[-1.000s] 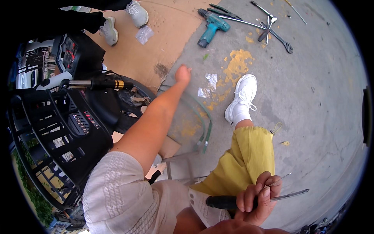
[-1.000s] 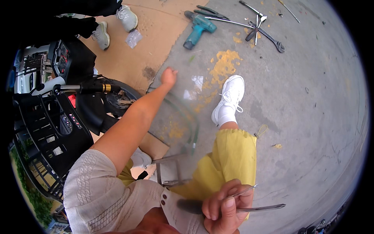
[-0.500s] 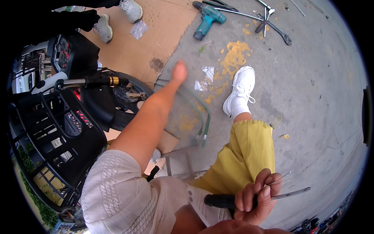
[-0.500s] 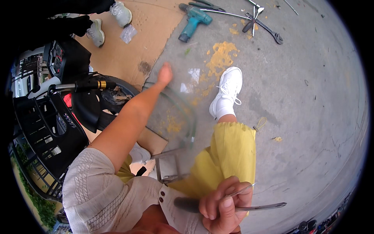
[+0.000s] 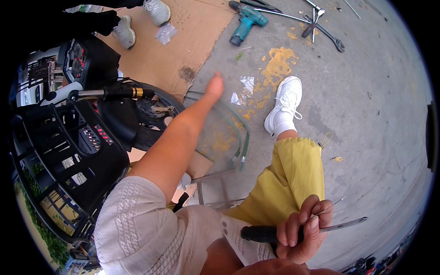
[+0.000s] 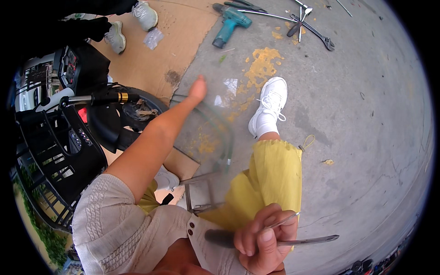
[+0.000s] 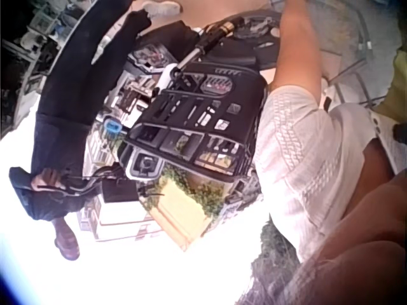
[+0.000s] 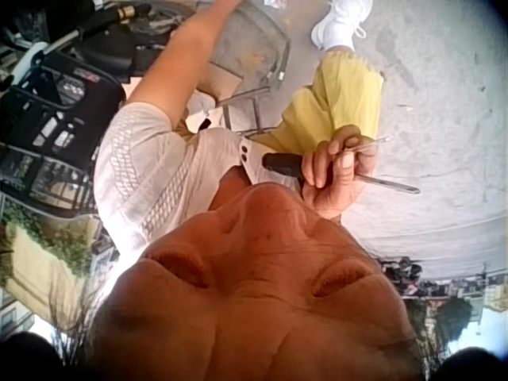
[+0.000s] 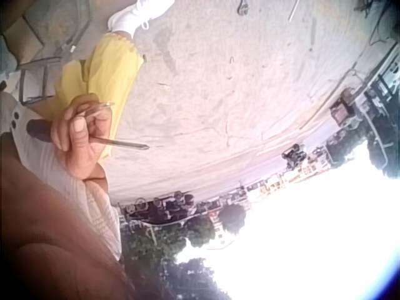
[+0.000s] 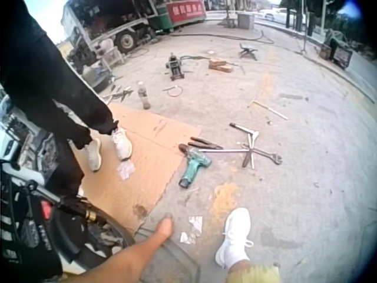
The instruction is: The person sits on the ground and uses a screwdriver to tighten screws on a black plastic basket attached to a scooter. They handle small metal parts and fasteners while securing the basket to the vehicle frame.
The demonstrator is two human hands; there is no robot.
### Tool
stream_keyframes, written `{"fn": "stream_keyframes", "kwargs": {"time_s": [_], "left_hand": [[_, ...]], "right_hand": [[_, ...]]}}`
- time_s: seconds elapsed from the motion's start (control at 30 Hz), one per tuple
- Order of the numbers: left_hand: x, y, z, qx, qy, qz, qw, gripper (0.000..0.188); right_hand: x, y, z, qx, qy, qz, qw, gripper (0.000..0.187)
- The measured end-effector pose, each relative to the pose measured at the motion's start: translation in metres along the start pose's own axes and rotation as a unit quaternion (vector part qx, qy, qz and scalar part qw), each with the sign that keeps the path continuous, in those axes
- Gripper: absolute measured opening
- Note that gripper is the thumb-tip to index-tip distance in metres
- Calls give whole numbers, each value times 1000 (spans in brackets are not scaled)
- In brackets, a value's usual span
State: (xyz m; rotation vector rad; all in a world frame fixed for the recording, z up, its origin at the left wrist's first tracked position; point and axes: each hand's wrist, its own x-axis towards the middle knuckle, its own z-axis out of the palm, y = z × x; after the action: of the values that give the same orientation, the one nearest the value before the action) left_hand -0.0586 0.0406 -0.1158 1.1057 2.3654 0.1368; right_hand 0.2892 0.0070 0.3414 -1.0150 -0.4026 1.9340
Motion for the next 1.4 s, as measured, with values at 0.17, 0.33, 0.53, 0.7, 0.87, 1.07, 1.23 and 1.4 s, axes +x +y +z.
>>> {"fn": "stream_keyframes", "kwargs": {"time_s": [0.17,0.33,0.53,0.7,0.87,1.07,1.23,1.4], "left_hand": [[-2,3,-2,35,-19,38,998,25],[-9,-16,13,25,60,67,996,18],[-121,50,38,-274,103,6,956,19],[-270,12,45,-535,-229,-252,773,19],[-323,-178,63,-604,-122,-404,676,15],[-299,-264,2,-670,47,-467,575,15],[-276,-353,15,-866,108,-297,388,14],[-275,-442,44,-788,243,-392,409,14]], "right_hand": [[-1,-1,1,2,6,-4,1000,14],[-1,-8,-1,7,-26,22,999,14],[-8,-5,8,3,44,17,999,16],[-14,11,24,-17,25,-4,1000,15],[-14,18,34,-46,-73,32,996,14],[-6,55,52,-107,-114,72,985,12],[4,96,51,-94,-90,141,981,7],[-9,182,29,-162,-82,234,955,4]]}}
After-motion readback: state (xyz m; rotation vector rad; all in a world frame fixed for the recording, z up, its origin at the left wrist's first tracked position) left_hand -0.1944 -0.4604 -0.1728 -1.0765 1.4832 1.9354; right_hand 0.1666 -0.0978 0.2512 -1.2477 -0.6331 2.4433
